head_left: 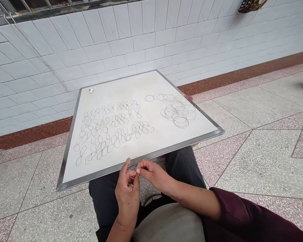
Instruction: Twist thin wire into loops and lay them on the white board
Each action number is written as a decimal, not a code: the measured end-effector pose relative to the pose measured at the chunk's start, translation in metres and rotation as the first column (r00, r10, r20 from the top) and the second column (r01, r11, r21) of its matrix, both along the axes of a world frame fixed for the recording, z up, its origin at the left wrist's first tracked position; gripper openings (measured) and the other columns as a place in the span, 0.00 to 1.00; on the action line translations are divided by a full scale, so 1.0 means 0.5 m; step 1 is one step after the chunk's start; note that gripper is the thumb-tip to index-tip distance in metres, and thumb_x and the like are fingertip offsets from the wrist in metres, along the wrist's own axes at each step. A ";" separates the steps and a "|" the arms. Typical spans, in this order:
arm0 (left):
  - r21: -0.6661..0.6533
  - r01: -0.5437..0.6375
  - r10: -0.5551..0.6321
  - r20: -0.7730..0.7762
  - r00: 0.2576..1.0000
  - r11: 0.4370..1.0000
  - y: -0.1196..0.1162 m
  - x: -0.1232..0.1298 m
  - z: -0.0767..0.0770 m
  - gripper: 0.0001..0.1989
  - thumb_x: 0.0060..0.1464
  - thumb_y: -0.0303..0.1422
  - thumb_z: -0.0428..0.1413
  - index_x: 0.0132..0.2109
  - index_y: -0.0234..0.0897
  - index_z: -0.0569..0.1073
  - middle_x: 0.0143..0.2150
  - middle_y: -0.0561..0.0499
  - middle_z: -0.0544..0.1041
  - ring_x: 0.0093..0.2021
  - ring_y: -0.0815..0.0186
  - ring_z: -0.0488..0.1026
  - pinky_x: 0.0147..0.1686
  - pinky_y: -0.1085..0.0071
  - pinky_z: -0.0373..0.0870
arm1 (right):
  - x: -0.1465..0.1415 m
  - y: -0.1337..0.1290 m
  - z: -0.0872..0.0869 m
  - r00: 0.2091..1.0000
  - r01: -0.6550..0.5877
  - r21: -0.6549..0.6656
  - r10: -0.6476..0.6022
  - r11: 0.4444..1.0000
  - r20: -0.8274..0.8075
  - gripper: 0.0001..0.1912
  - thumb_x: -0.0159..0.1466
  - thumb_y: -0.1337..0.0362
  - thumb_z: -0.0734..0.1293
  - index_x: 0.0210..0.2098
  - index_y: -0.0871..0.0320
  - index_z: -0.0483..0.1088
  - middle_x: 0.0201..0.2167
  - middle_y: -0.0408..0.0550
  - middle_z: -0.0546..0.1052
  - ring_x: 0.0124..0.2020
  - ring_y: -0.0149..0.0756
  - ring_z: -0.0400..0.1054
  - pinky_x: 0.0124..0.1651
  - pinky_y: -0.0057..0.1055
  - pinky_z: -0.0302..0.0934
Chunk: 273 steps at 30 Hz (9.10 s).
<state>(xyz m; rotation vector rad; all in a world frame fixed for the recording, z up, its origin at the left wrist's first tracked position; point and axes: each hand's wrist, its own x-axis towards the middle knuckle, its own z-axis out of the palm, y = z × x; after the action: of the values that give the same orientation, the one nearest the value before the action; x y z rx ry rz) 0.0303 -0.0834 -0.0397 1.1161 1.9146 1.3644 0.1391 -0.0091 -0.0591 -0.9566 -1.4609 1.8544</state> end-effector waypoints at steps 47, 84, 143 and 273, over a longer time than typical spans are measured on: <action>0.022 0.110 -0.077 0.844 0.530 0.994 0.003 -0.023 -0.004 0.24 0.46 0.32 0.68 0.52 0.41 0.76 0.34 0.53 0.73 0.30 0.74 0.67 0.30 0.78 0.66 | 0.025 0.014 0.014 0.881 -0.267 -0.161 0.173 0.950 -0.440 0.15 0.58 0.55 0.73 0.33 0.60 0.69 0.29 0.43 0.73 0.31 0.32 0.68 0.42 0.34 0.61; 0.088 0.027 -0.042 0.166 0.985 0.996 -0.011 -0.013 0.001 0.27 0.55 0.38 0.60 0.61 0.45 0.66 0.33 0.54 0.76 0.30 0.67 0.74 0.32 0.69 0.74 | 0.005 0.003 0.028 0.987 -0.053 -0.140 0.031 0.989 -0.156 0.21 0.54 0.46 0.73 0.31 0.57 0.68 0.24 0.39 0.69 0.26 0.28 0.61 0.33 0.30 0.58; -0.042 0.050 -0.026 0.438 0.898 0.998 -0.002 -0.017 0.006 0.28 0.49 0.36 0.64 0.57 0.40 0.68 0.31 0.55 0.75 0.27 0.68 0.69 0.24 0.74 0.65 | 0.012 0.006 0.014 0.977 -0.128 -0.151 0.099 0.980 -0.190 0.20 0.57 0.47 0.72 0.34 0.57 0.66 0.27 0.39 0.69 0.27 0.28 0.61 0.34 0.30 0.57; 0.088 0.019 -0.061 0.499 0.865 0.996 -0.026 -0.003 -0.003 0.31 0.51 0.37 0.64 0.60 0.40 0.65 0.30 0.56 0.75 0.31 0.68 0.70 0.36 0.71 0.68 | 0.012 0.000 0.005 0.978 -0.121 -0.030 0.114 0.992 -0.172 0.15 0.58 0.52 0.71 0.31 0.58 0.69 0.25 0.40 0.71 0.28 0.30 0.66 0.37 0.30 0.61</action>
<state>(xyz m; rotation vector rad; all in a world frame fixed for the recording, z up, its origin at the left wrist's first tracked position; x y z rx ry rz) 0.0288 -0.0965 -0.0413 0.7301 1.4595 1.5376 0.1450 -0.0089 -0.0566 -0.7232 -1.4079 2.0040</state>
